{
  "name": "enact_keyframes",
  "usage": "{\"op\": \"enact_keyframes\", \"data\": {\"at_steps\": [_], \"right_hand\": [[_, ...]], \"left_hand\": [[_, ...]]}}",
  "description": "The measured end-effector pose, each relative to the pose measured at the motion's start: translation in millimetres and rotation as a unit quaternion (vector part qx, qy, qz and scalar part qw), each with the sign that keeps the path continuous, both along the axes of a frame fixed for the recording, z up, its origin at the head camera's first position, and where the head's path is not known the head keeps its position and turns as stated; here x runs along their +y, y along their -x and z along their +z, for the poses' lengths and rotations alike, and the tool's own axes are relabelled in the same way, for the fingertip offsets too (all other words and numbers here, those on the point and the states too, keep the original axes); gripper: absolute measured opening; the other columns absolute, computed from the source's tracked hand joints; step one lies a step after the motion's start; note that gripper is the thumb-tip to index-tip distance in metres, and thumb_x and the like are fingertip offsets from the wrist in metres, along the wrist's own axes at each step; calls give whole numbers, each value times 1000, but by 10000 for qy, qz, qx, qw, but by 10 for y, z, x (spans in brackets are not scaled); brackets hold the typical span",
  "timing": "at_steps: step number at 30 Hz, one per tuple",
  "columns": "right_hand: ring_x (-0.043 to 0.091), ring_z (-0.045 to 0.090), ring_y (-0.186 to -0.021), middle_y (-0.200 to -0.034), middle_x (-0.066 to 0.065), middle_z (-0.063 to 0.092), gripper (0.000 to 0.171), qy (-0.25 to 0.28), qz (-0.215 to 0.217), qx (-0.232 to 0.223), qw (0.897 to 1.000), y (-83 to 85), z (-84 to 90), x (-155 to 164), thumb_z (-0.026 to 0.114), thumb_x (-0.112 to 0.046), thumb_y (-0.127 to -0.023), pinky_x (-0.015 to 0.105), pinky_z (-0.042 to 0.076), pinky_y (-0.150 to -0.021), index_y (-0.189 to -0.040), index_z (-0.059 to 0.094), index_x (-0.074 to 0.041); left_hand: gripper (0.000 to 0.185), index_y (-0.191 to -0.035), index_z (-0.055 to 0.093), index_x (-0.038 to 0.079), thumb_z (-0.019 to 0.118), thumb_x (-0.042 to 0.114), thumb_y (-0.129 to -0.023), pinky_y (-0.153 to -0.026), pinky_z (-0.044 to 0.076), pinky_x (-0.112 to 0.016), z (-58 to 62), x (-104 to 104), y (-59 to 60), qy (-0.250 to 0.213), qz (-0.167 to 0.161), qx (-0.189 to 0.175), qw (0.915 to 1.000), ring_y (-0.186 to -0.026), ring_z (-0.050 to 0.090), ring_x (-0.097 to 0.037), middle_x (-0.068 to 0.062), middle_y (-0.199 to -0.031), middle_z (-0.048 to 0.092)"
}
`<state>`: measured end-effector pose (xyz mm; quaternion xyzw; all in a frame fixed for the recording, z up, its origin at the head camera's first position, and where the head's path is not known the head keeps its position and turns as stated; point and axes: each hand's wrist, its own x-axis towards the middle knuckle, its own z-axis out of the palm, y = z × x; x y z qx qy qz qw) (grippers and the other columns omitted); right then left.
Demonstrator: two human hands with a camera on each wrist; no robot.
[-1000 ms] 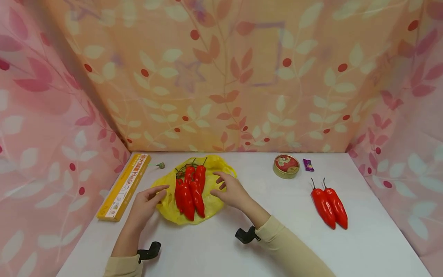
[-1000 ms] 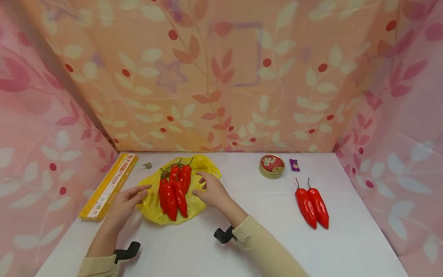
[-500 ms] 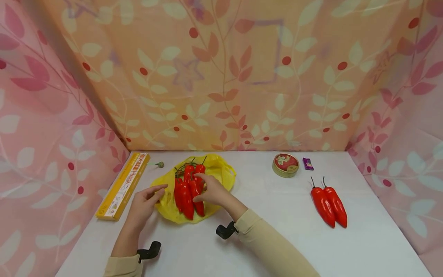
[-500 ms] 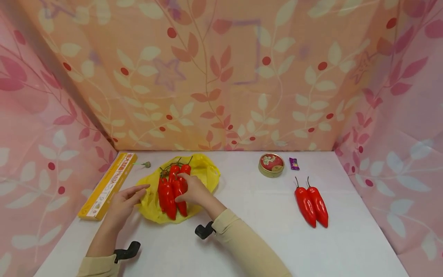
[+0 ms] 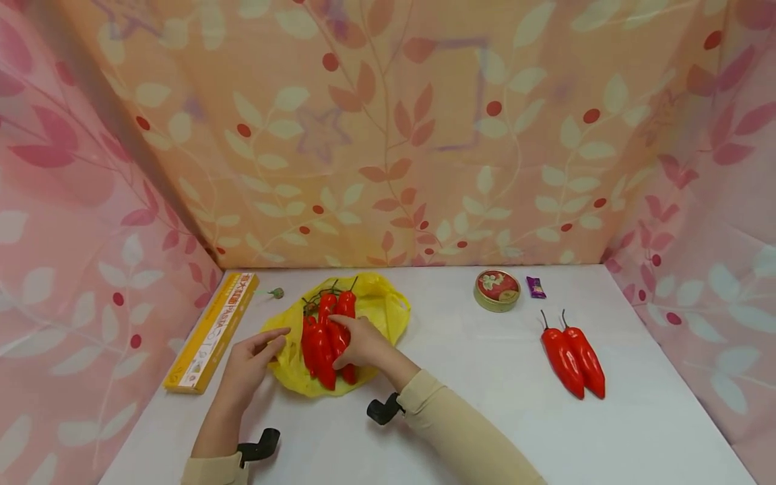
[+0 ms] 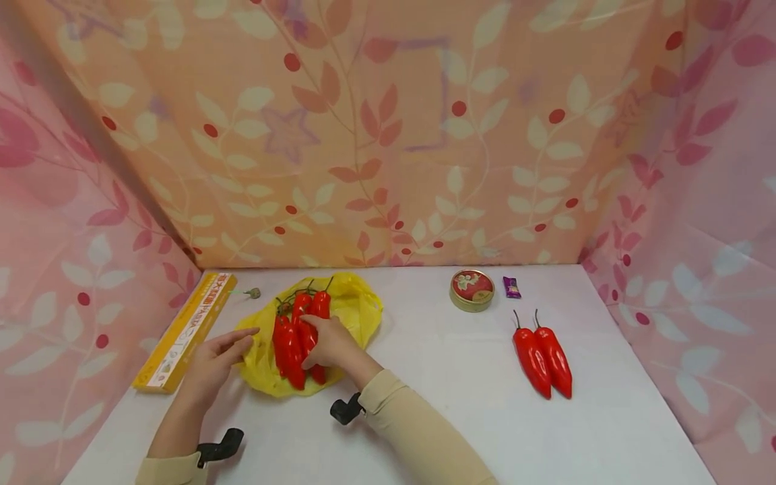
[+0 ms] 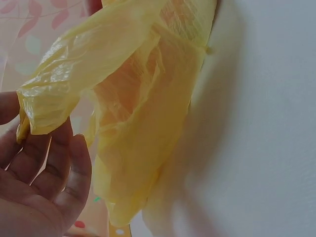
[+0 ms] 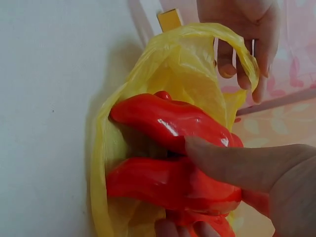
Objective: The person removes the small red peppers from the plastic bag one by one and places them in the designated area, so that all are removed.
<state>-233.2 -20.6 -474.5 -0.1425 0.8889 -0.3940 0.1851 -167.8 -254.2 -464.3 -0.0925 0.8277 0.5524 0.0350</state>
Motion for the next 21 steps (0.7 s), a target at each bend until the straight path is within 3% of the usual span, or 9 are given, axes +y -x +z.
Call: {"op": "enact_keyframes", "data": {"at_steps": [7, 14, 21], "right_hand": [[29, 52, -122, -137, 10, 56, 87, 173, -40, 68, 9998, -39, 33, 19, 86, -2, -72, 44, 59, -84, -148, 49, -22], [28, 51, -121, -141, 9, 54, 86, 314, 79, 69, 9995, -117, 168, 164, 81, -2, -75, 41, 61, -78, -150, 46, -24], [29, 56, -120, -138, 11, 55, 85, 986, 200, -232, 9947, -150, 294, 403, 81, -6, -76, 40, 61, -81, -151, 44, -24]], "left_hand": [[51, -139, 61, 13, 56, 46, -102, -87, 49, -13, -8, -3, -1, 51, -45, 108, 9999, -114, 54, -19, -10, -144, 57], [51, -140, 61, 11, 55, 45, -102, -86, 49, -13, -31, -3, -23, 54, -69, 92, 9999, -113, 54, -19, -11, -144, 56], [49, -140, 61, 12, 56, 43, -103, -86, 49, -14, -21, 0, -16, 38, -163, 117, 9998, -115, 53, -21, -11, -144, 56]]}}
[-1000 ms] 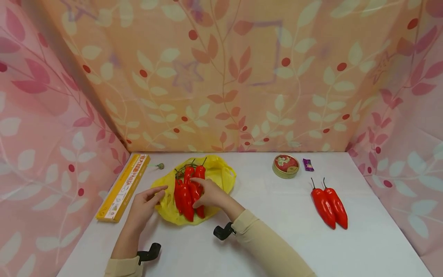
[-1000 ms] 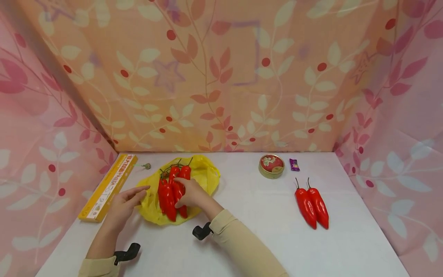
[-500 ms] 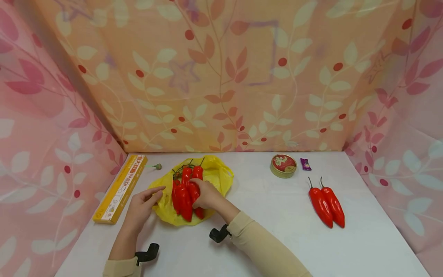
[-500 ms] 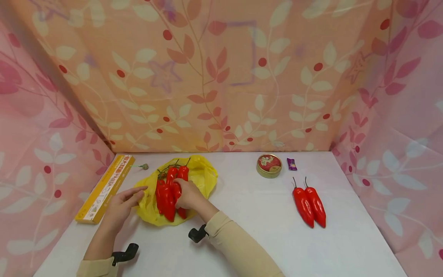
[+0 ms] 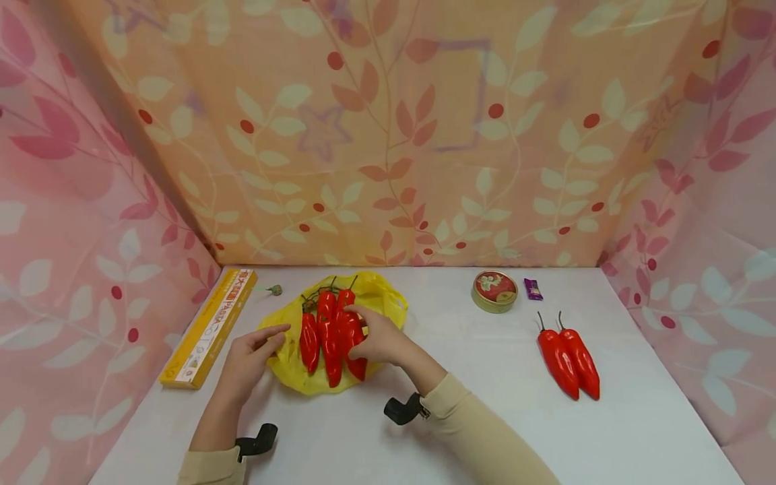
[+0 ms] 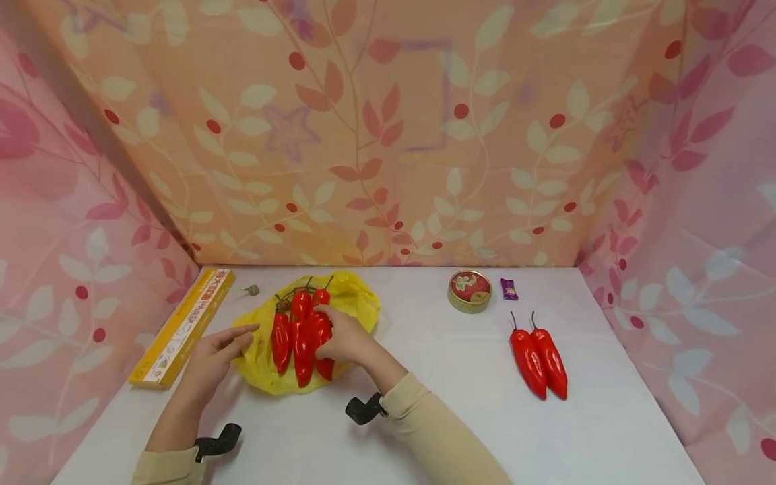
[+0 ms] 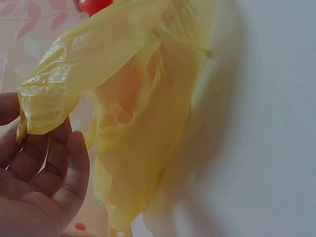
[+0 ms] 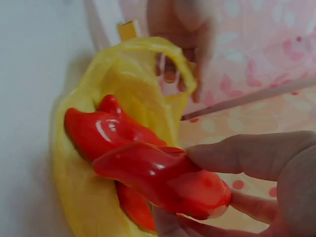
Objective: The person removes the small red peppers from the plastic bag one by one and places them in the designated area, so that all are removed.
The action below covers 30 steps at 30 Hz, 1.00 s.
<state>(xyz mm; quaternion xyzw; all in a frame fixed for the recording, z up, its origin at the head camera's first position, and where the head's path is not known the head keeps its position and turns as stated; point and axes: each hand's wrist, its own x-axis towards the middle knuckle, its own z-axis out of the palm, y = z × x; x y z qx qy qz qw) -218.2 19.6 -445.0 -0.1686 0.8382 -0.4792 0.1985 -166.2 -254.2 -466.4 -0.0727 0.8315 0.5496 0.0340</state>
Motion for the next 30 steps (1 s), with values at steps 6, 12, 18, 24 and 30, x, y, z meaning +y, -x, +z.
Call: {"op": "enact_keyframes", "data": {"at_steps": [6, 12, 18, 24, 30], "right_hand": [[30, 56, -123, -136, 9, 57, 83, 323, 27, -80, 9994, -54, 58, 203, 81, -8, -78, 42, 61, -81, -151, 44, -24], [30, 57, -115, -129, 8, 58, 74, 314, -208, 90, 9993, -139, 145, 439, 78, -13, -82, 42, 61, -78, -146, 47, -31], [29, 60, -107, -127, 7, 59, 63, 177, -693, 281, 9970, -218, 146, 711, 75, -19, -86, 39, 61, -73, -143, 49, -32], [28, 63, -106, -128, 8, 61, 65, 53, -1267, 398, 9911, -242, 70, 982, 74, -18, -88, 40, 61, -73, -146, 49, -33], [30, 63, -108, -131, 10, 62, 69, -15, -1694, 358, 9849, -258, 37, 1214, 76, -16, -87, 45, 61, -76, -147, 47, -32]], "left_hand": [[47, -139, 62, 13, 56, 43, -103, -86, 49, -14, 34, -9, 12, 111, -11, -35, 9999, -113, 53, -21, -11, -142, 57], [44, -139, 62, 13, 58, 37, -103, -84, 50, -15, 45, -11, -10, 110, 24, -70, 9999, -108, 53, -20, -11, -140, 57], [42, -139, 62, 14, 60, 33, -102, -83, 51, -16, 42, -7, -7, 113, 59, -100, 9999, -106, 53, -20, -11, -138, 57], [43, -141, 61, 14, 60, 34, -102, -83, 50, -16, 26, -23, 5, 138, 46, -134, 9998, -106, 53, -20, -11, -140, 56], [43, -141, 61, 15, 59, 34, -102, -83, 50, -17, 12, -2, 10, 147, 14, -104, 9998, -105, 53, -19, -10, -138, 57]]}}
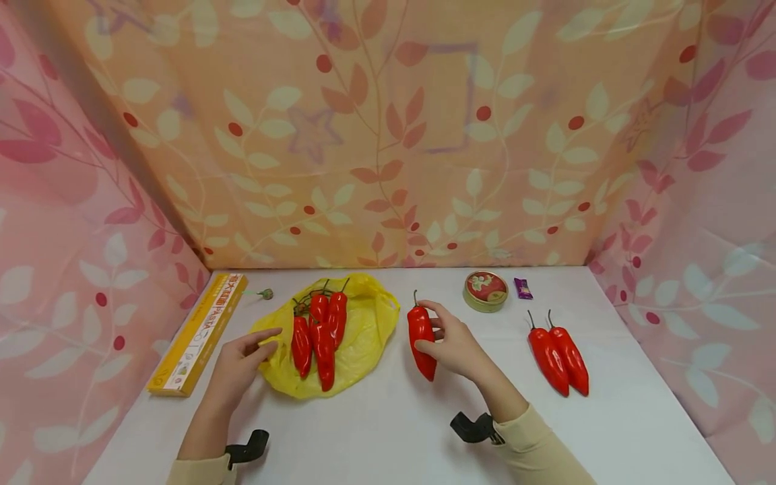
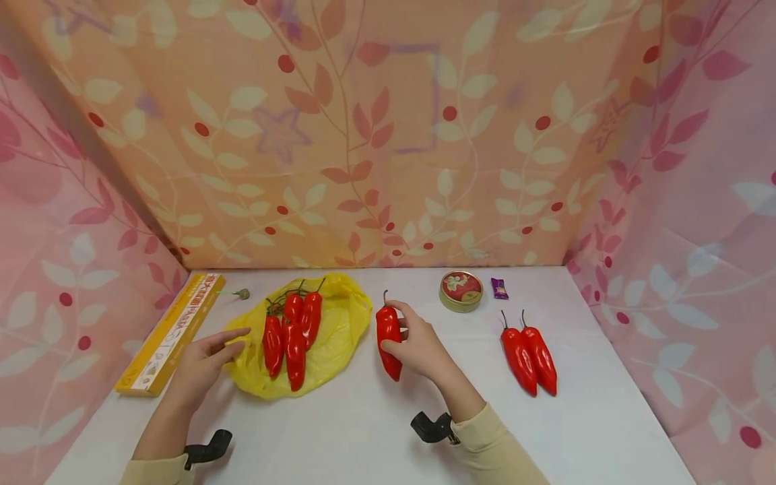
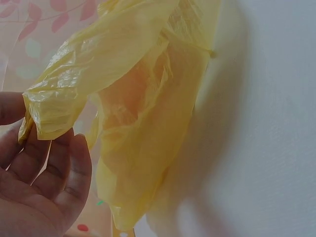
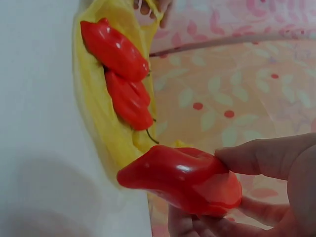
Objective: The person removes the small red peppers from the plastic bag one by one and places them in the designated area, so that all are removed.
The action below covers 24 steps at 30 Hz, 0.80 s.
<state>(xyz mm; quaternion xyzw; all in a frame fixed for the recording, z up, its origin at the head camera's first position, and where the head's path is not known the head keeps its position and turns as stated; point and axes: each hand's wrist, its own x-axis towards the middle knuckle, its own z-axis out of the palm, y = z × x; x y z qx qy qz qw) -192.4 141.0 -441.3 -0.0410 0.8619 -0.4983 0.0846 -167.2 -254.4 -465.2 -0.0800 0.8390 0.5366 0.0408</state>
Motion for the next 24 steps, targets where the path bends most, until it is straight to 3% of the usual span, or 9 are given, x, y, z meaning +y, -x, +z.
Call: {"op": "enact_keyframes", "data": {"at_steps": [10, 24], "right_hand": [[31, 62, -111, -136, 14, 58, 68, -320, -190, -55, 9993, -102, -65, 444, 77, -18, -87, 44, 61, -74, -147, 47, -31], [43, 56, -121, -139, 24, 55, 72, -994, -436, 95, 9940, -159, -119, 1029, 74, -23, -90, 44, 61, -74, -153, 40, -21]], "left_hand": [[42, -140, 61, 16, 58, 34, -103, -84, 50, -15, -15, -20, -2, -2, 3, 16, 10000, -108, 52, -22, -11, -139, 56], [41, -140, 62, 15, 60, 32, -102, -83, 51, -16, -9, -7, 8, -101, 42, -78, 9999, -111, 49, -23, -10, -143, 54]]}}
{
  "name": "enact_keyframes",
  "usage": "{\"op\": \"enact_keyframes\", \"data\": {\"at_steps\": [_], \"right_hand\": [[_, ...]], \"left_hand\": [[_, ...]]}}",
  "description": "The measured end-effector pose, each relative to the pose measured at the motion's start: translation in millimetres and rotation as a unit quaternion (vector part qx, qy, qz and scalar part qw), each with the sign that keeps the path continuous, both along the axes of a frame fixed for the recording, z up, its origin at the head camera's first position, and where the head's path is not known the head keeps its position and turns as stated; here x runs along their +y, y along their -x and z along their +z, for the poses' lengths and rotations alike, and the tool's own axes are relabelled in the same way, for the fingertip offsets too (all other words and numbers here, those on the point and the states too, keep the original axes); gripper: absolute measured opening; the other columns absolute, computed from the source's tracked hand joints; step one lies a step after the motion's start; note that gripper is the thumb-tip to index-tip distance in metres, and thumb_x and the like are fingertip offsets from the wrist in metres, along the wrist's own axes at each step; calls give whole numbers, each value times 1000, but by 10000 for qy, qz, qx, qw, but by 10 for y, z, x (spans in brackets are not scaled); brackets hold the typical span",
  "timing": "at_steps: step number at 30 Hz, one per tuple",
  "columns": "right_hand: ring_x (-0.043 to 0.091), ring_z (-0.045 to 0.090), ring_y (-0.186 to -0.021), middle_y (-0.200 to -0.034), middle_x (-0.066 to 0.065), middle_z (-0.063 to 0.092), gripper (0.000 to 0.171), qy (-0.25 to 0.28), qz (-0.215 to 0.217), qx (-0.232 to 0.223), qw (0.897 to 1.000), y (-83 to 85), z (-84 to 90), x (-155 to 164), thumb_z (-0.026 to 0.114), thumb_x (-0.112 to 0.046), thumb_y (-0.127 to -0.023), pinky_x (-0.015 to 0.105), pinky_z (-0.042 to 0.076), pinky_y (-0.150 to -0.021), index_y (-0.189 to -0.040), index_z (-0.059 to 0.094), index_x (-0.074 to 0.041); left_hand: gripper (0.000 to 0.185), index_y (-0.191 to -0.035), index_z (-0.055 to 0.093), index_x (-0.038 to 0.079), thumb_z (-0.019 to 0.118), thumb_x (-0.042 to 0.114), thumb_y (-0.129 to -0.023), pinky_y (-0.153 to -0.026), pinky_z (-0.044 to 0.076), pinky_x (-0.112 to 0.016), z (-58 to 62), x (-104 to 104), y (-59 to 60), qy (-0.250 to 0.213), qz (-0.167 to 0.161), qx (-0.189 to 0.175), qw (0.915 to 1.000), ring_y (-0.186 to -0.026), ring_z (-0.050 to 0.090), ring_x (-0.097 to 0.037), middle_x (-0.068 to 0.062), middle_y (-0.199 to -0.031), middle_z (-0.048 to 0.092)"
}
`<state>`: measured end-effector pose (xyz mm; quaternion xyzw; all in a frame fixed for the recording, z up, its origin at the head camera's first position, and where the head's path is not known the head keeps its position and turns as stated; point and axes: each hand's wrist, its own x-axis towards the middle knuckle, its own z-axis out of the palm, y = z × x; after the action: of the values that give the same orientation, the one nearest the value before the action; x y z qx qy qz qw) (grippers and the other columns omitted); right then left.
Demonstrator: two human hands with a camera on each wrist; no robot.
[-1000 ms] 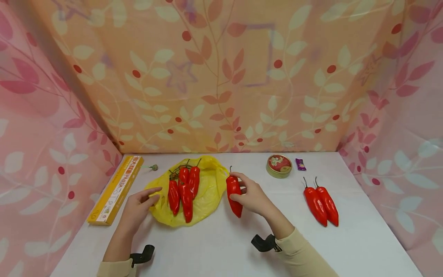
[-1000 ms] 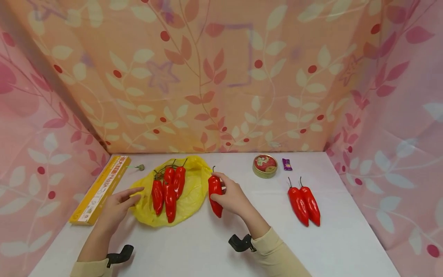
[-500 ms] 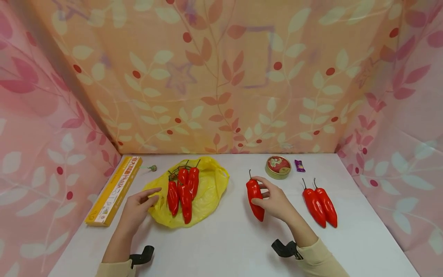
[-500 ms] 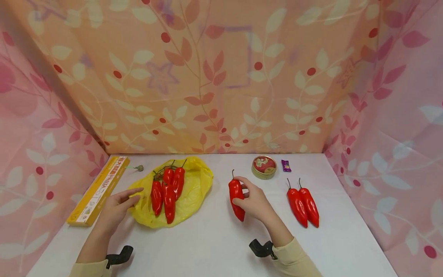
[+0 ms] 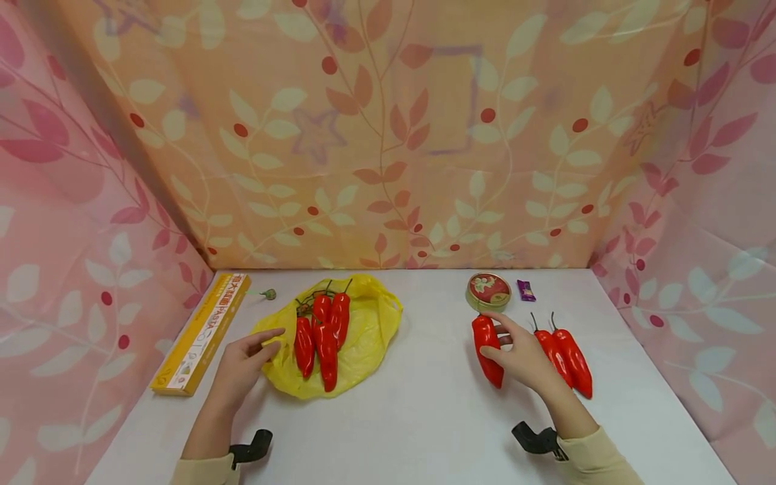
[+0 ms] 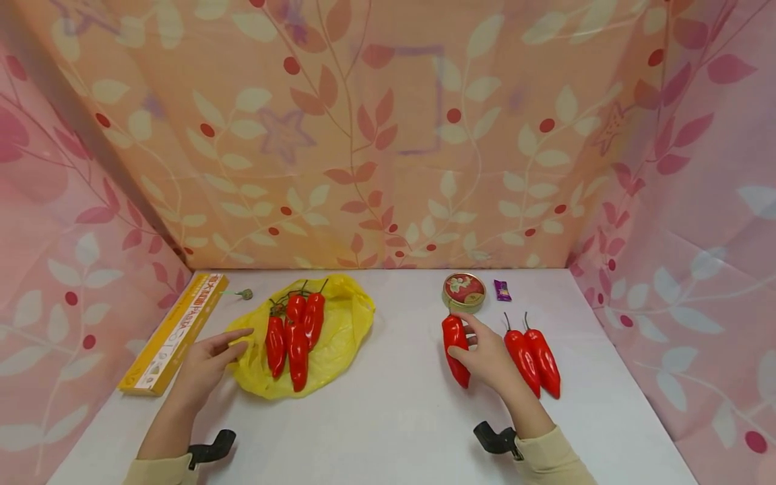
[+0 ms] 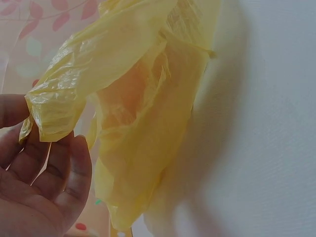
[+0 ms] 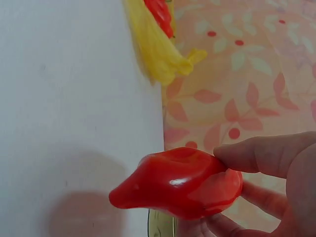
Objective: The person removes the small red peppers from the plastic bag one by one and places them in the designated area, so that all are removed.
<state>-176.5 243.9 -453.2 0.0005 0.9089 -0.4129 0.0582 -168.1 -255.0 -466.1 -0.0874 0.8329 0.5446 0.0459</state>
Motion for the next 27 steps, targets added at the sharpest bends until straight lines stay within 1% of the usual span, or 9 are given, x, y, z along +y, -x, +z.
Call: {"op": "enact_keyframes", "data": {"at_steps": [4, 9, 13, 15, 18, 21, 24, 27], "right_hand": [[45, 55, -121, -140, 26, 54, 75, -132, -69, -21, 9999, -6, -3, 141, 75, -23, -89, 46, 61, -74, -155, 37, -19], [48, 55, -120, -139, 30, 53, 78, -288, -169, -94, 9994, -16, -15, 282, 75, -23, -89, 47, 61, -74, -154, 34, -14], [43, 56, -113, -137, 30, 54, 77, -606, -234, 27, 9979, -30, -63, 408, 76, -24, -88, 45, 61, -73, -153, 37, -11], [41, 56, -111, -135, 29, 54, 78, -799, -232, 93, 9965, -37, -91, 466, 77, -25, -88, 47, 61, -74, -153, 37, -10], [43, 55, -111, -134, 30, 54, 79, -1030, -184, 151, 9944, -52, -128, 534, 77, -26, -88, 51, 60, -77, -153, 35, -6], [43, 56, -110, -132, 30, 54, 78, -1235, -222, 238, 9918, -66, -152, 578, 76, -25, -88, 53, 59, -78, -152, 36, -4], [44, 56, -109, -131, 32, 54, 75, -1422, -235, 332, 9890, -83, -159, 600, 75, -22, -88, 55, 59, -78, -150, 38, -1], [46, 54, -111, -130, 32, 53, 74, -1619, -225, 317, 9860, -100, -173, 605, 75, -20, -87, 57, 58, -78, -149, 39, 0]], "left_hand": [[41, -140, 62, 16, 60, 33, -102, -82, 51, -15, -1, -2, 3, -25, 31, -80, 10000, -112, 48, -24, -10, -143, 53], [41, -140, 61, 17, 60, 34, -102, -83, 50, -13, 8, -3, -3, -33, 68, -130, 9999, -115, 48, -24, -10, -146, 52], [41, -140, 62, 17, 60, 33, -102, -84, 50, -13, 2, 3, 6, -50, 74, -103, 9999, -116, 48, -24, -10, -146, 52], [40, -139, 62, 17, 60, 32, -102, -84, 50, -13, -6, 4, 13, -39, 65, -67, 9999, -115, 48, -24, -10, -145, 52], [40, -139, 62, 17, 59, 32, -103, -84, 50, -13, -21, 6, 18, -15, 32, -21, 10000, -116, 48, -24, -9, -146, 52], [40, -139, 62, 18, 59, 33, -103, -84, 49, -13, -31, 9, 17, 39, 10, -13, 10000, -116, 48, -23, -9, -147, 51], [40, -140, 62, 18, 59, 33, -103, -84, 49, -13, -25, 16, 17, 24, 6, -34, 10000, -116, 48, -24, -9, -147, 51], [40, -140, 62, 18, 59, 33, -103, -84, 49, -13, -11, 28, 17, -3, 28, -54, 10000, -115, 48, -24, -9, -146, 52]]}}
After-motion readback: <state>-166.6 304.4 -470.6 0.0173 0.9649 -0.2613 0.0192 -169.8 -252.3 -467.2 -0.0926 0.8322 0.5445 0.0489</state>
